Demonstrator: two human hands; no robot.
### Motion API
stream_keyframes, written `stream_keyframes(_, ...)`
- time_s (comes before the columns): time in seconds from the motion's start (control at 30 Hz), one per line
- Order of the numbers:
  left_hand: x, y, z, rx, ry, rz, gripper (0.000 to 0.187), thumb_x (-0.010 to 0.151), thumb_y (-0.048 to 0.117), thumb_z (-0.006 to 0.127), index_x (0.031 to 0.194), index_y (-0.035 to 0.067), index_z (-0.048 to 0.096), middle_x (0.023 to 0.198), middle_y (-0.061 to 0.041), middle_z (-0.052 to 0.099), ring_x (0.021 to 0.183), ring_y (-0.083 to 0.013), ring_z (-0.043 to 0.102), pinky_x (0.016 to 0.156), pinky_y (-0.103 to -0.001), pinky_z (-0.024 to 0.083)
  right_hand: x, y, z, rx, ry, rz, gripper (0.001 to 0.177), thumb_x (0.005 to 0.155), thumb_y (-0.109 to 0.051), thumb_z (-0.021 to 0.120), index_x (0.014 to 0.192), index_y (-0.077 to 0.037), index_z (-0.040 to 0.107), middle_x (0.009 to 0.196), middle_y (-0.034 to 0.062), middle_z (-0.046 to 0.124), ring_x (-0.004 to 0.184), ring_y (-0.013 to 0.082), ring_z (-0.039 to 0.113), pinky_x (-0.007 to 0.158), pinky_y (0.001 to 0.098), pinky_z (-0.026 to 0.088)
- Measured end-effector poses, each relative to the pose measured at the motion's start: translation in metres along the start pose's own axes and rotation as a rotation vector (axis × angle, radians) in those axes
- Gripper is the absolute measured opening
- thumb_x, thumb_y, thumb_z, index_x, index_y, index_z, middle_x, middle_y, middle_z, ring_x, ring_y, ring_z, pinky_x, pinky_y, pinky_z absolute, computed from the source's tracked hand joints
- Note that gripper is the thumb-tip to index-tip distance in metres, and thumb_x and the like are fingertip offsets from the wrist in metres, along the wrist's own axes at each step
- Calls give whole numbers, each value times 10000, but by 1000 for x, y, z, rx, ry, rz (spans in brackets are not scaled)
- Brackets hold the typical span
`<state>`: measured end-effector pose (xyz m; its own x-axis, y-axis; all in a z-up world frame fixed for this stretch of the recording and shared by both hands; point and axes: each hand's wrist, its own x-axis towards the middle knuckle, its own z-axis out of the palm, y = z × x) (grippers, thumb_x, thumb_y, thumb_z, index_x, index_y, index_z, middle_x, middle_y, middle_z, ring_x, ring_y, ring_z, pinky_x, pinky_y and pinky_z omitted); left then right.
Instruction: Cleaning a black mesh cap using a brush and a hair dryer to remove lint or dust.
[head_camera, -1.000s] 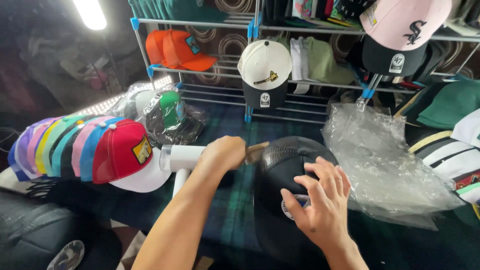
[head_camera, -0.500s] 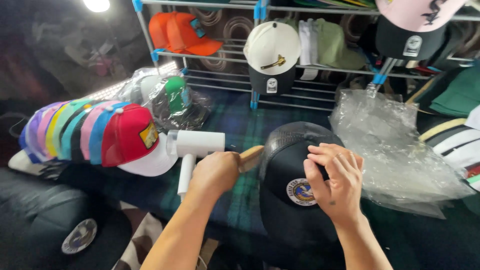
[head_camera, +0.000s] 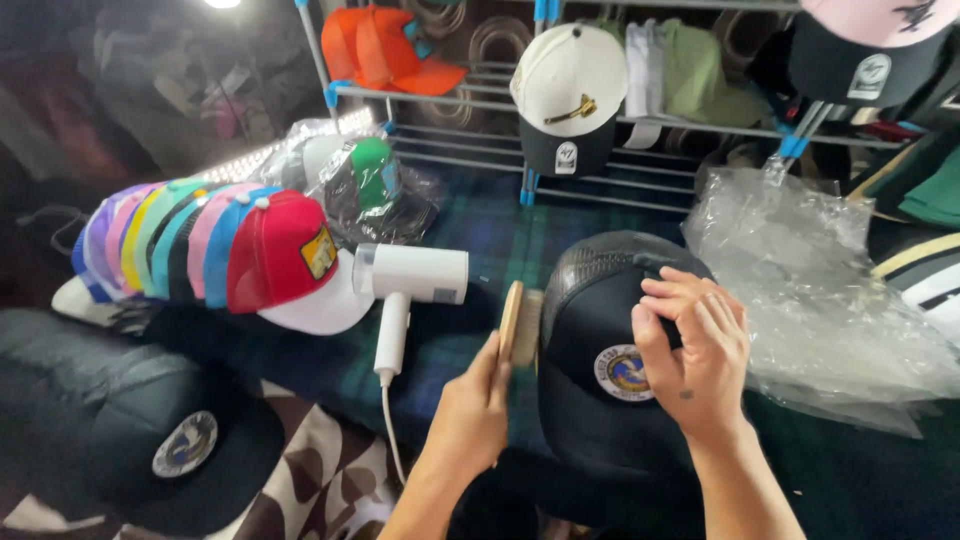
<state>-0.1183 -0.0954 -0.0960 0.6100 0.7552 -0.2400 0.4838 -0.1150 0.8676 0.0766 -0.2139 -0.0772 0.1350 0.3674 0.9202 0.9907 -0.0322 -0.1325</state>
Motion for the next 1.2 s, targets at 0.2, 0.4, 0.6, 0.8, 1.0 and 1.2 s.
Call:
stream_keyframes(0.2,13,-2,13,-50,110,368,590,1027,311,404,1605,227,317,1346,-168,690,1180,-403,674,960,-416,516,1,-3,0,9,28,50,92,989,-87,656,901,-66,671,1052,105,746,1163,339,719,1085,468,429)
stream_keyframes(0.4,21,28,-25,300,200,375,526,1033,373,410,1537,236,467,1190,-170,711,1022,-437,649,825,-519,486,3,1,1,17,7,33,64,965,-103,675,905,-83,683,1059,79,755,1154,325,695,1034,454,451)
stream_keyframes(0.6,34,97,-13,663,130,646,516,1019,399,380,1525,472,449,984,-88,716,854,-405,737,756,-556,579,1,7,8,69,105,16,50,957,-83,764,938,-41,747,1037,87,759,1133,364,695,1016,464,476)
stream_keyframes(0.8,39,52,-36,296,37,241,547,1011,281,333,1543,303,460,1282,-187,684,1155,-469,609,864,-526,491,3,0,0,33,23,65,85,969,-114,664,897,-87,700,1049,69,760,1143,316,696,1054,460,436)
stream_keyframes(1.0,31,21,-25,243,131,165,532,1018,402,383,1527,294,494,1336,-172,667,1188,-449,607,970,-497,478,6,-2,1,9,35,50,103,980,-96,653,886,-74,687,1048,86,758,1142,323,695,1047,458,443)
stream_keyframes(1.2,0,21,3,-28,71,283,545,1013,372,323,1550,407,407,1262,-104,760,1080,-423,706,859,-432,503,4,-4,1,32,55,62,111,978,-73,657,870,-63,675,1039,98,756,1133,332,702,1032,441,445)
